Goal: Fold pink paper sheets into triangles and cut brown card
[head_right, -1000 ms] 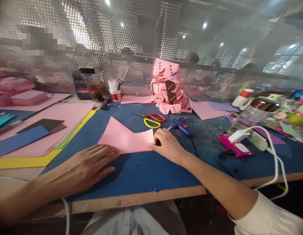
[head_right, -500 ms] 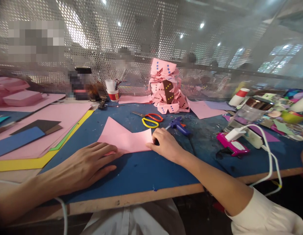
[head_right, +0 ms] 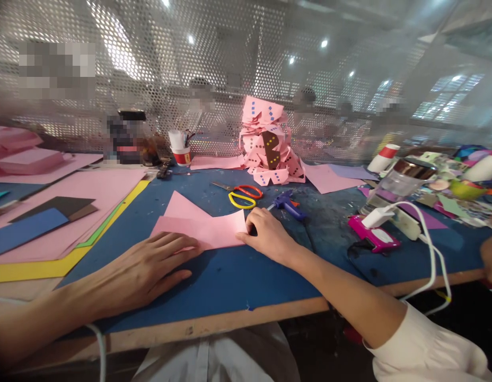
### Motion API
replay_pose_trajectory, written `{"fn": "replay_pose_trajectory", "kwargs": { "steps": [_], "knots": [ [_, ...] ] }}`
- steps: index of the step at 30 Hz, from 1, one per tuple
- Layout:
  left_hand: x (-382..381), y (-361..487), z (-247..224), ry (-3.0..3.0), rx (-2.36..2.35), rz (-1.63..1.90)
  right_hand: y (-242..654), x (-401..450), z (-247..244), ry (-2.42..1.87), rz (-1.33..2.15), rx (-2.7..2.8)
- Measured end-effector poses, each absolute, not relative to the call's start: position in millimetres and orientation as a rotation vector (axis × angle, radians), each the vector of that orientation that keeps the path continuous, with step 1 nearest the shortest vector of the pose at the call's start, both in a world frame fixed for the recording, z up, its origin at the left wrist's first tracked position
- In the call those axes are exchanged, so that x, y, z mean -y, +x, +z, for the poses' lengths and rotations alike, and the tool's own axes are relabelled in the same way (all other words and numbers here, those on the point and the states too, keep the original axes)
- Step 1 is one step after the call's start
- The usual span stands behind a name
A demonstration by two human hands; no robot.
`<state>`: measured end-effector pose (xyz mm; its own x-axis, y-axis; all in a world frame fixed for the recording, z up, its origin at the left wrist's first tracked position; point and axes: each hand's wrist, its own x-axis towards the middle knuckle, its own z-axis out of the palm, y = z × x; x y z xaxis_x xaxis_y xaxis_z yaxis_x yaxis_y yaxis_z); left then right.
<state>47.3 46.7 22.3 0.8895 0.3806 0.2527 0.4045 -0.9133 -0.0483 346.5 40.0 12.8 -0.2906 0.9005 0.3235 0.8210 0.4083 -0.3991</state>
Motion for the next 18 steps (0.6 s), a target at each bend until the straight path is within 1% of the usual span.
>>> {"fn": "replay_pose_trajectory", "kwargs": {
  "steps": [7, 11, 13, 18],
  "knots": [
    [-47.5, 46.1, 19.0, -3.006, 0.609, -0.358, 346.7, -39.3, 7.5, -1.446, 0.211, 2.029],
    [-48.6, 46.8, 20.1, -3.037, 0.638, -0.341, 339.9, -29.5, 18.9, -1.332, -0.099, 2.004],
    [-48.8, 47.4, 20.3, -3.043, 0.634, -0.354, 332.0, -23.8, 26.7, -1.290, -0.159, 2.072],
    [-48.5, 47.5, 19.5, -3.041, 0.608, -0.405, 304.4, -21.2, 29.8, -1.242, -0.007, 2.276]
  ]
}}
